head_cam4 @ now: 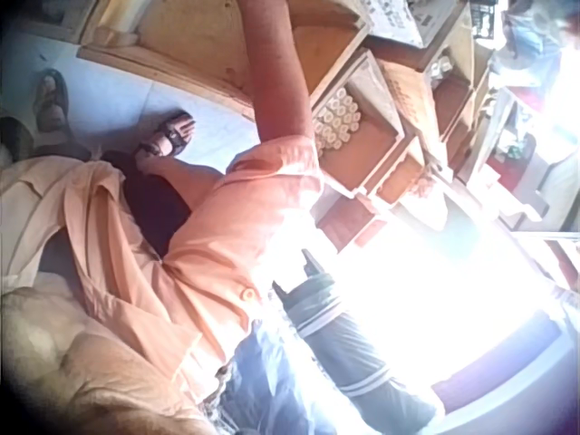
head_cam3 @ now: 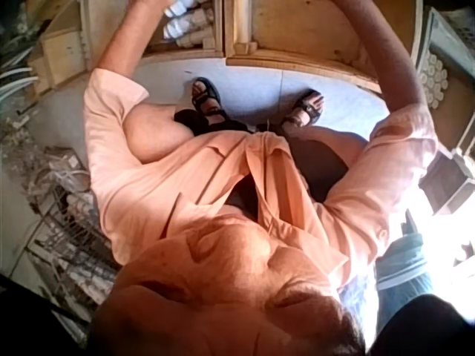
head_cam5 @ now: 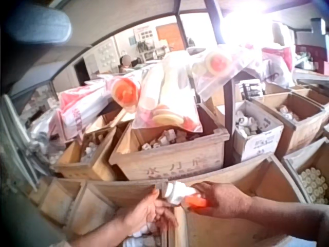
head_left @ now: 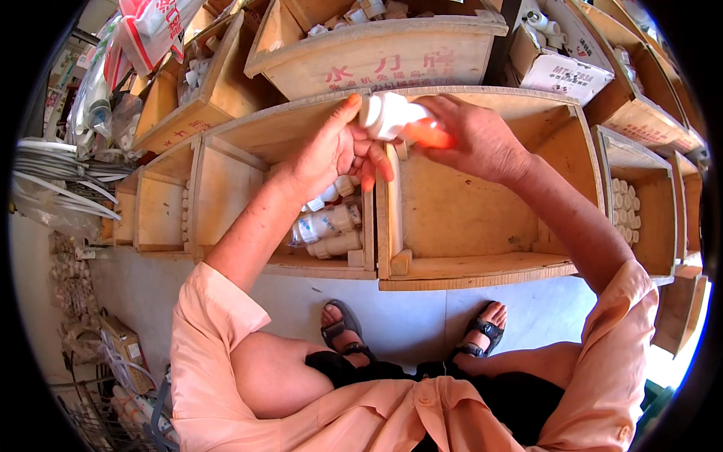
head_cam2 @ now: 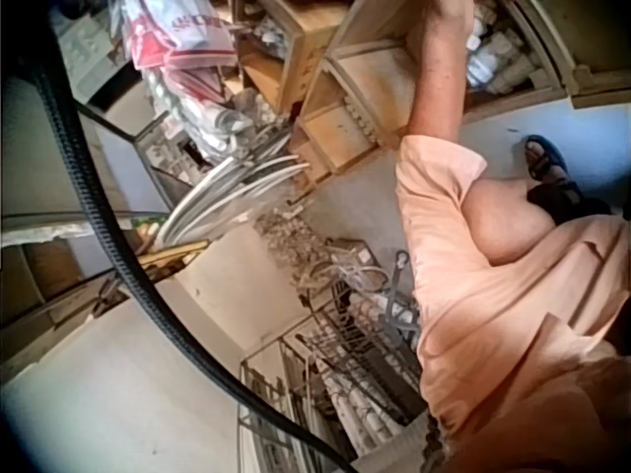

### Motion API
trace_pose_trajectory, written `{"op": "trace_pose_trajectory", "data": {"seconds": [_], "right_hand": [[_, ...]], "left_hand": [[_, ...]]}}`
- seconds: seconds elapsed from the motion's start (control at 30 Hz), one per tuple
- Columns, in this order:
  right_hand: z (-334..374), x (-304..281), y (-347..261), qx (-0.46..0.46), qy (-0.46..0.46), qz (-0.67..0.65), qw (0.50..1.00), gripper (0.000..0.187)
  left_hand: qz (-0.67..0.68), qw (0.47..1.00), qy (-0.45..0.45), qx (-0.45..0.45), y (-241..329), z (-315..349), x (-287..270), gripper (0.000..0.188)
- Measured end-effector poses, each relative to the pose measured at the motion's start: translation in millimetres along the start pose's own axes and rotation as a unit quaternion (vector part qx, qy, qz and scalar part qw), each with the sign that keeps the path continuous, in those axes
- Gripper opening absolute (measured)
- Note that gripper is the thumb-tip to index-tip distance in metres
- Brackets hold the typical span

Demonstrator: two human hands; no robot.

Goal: The person organizes white plastic plumbing fittings with red handles inside a wooden crate. They pick up individual fittings, place them into clear plastic bags, and stack the packaged fittings neatly within the crate compartments.

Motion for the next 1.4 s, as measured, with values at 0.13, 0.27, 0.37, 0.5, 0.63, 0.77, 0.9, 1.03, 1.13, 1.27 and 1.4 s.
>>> {"op": "trace_pose_trajectory", "data": {"seconds": [0.13, 0.27, 0.37, 0.5, 0.63, 0.77, 0.9, 1.03, 1.13, 1.27, 1.4], "right_hand": [[10, 14, 49, 0.136, -0.084, -0.081, 0.984, 0.05], [31, 57, 102, 0.205, -0.15, -0.014, 0.967, 0.046], [31, 81, 108, 0.255, -0.236, 0.03, 0.937, 0.05], [32, 114, 131, 0.251, -0.265, 0.059, 0.929, 0.047], [24, 134, 144, 0.261, -0.278, 0.059, 0.922, 0.044], [12, 150, 144, 0.282, -0.324, 0.056, 0.901, 0.049], [2, 171, 150, 0.258, -0.325, 0.045, 0.909, 0.047], [-14, 187, 151, 0.207, -0.317, 0.072, 0.923, 0.045], [-20, 198, 157, 0.172, -0.253, 0.095, 0.947, 0.046], [-15, 207, 164, 0.109, -0.192, 0.153, 0.963, 0.044], [0, 211, 157, 0.076, -0.129, 0.18, 0.972, 0.046]], "left_hand": [[-0.174, 0.977, 0.066, 0.102, -2, -4, 18, 0.054], [-0.482, 0.857, 0.007, 0.182, -7, -10, 68, 0.027], [-0.574, 0.789, -0.089, 0.199, -35, -8, 92, 0.023], [-0.597, 0.774, -0.149, 0.151, -76, -6, 96, 0.024], [-0.65, 0.735, -0.13, 0.14, -85, -6, 94, 0.021], [-0.633, 0.752, -0.107, 0.151, -82, -6, 93, 0.023], [-0.629, 0.757, -0.108, 0.142, -80, -7, 92, 0.023], [-0.615, 0.765, -0.106, 0.156, -77, -7, 92, 0.022], [-0.61, 0.767, -0.105, 0.169, -79, -8, 90, 0.021], [-0.605, 0.771, -0.11, 0.169, -78, -9, 89, 0.02], [-0.605, 0.77, -0.108, 0.172, -77, -9, 89, 0.019]]}}
Point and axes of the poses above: each hand's wrist, its own z-axis away from the middle knuckle, its own x-axis out of the palm, y = z × x, the point moved 4 cm from there along -z, towards the middle knuckle, and after that the axes turned 7 degrees about -y, right-handed, at the moved point
